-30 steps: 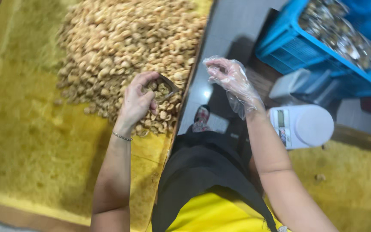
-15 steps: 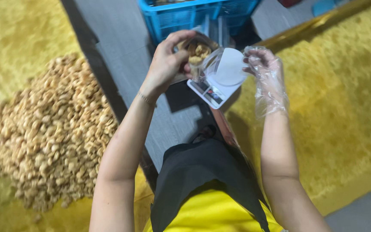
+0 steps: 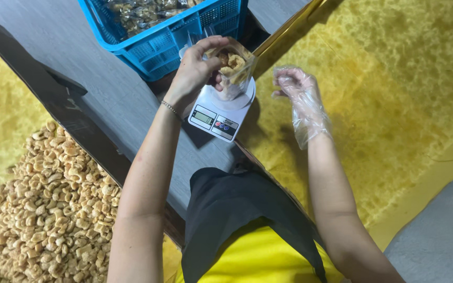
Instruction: The person scoops cashews from a large pile into clear plastic bags, weighs each bag on a digital scale, and places the sealed bags into a blue basket. The process is repeated multiple times.
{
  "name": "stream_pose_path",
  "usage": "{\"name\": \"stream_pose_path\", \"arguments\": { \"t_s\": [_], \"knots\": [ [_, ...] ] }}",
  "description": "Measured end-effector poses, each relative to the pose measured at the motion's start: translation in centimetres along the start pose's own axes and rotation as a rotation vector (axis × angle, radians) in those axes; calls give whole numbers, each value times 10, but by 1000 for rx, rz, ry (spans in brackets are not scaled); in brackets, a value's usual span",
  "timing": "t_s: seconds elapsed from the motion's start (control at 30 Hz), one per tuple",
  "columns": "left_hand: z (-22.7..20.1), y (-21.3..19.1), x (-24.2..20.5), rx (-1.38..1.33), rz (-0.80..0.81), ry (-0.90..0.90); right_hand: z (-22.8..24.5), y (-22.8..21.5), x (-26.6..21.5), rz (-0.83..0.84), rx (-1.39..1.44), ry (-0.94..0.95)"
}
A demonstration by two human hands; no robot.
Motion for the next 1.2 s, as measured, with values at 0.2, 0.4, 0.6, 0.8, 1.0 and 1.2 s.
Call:
{"name": "stream_pose_path", "arguments": {
  "t_s": [0.2, 0.4, 0.6, 0.8, 1.0, 1.2],
  "knots": [
    [-52, 5, -11, 440, 51, 99, -1, 17, 1, -43, 22, 36],
    [-73, 4, -16, 918, -6, 322, -6, 18, -3, -74, 55, 14],
    [-52, 9, 14, 1209, 159, 510, -41, 0, -8, -153, 73, 42],
    [-14, 22, 32, 1235, 399, 379, -93, -3, -7, -139, 196, 151],
    [-14, -1, 55, 962, 265, 213, -156, 11, -24, -80, 263, 376],
    [-60, -13, 77, 771, 237, 311, -137, 39, -21, -99, 551, 222]
  ]
}}
Point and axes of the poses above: each hand's wrist, its own x-axis towards the middle knuckle, its own y-axis out of the palm, z = x × y, the point moved 8 cm from there along x, towards the middle knuckle, and after that the axes turned 6 degrees about z, right-handed, at the moved point
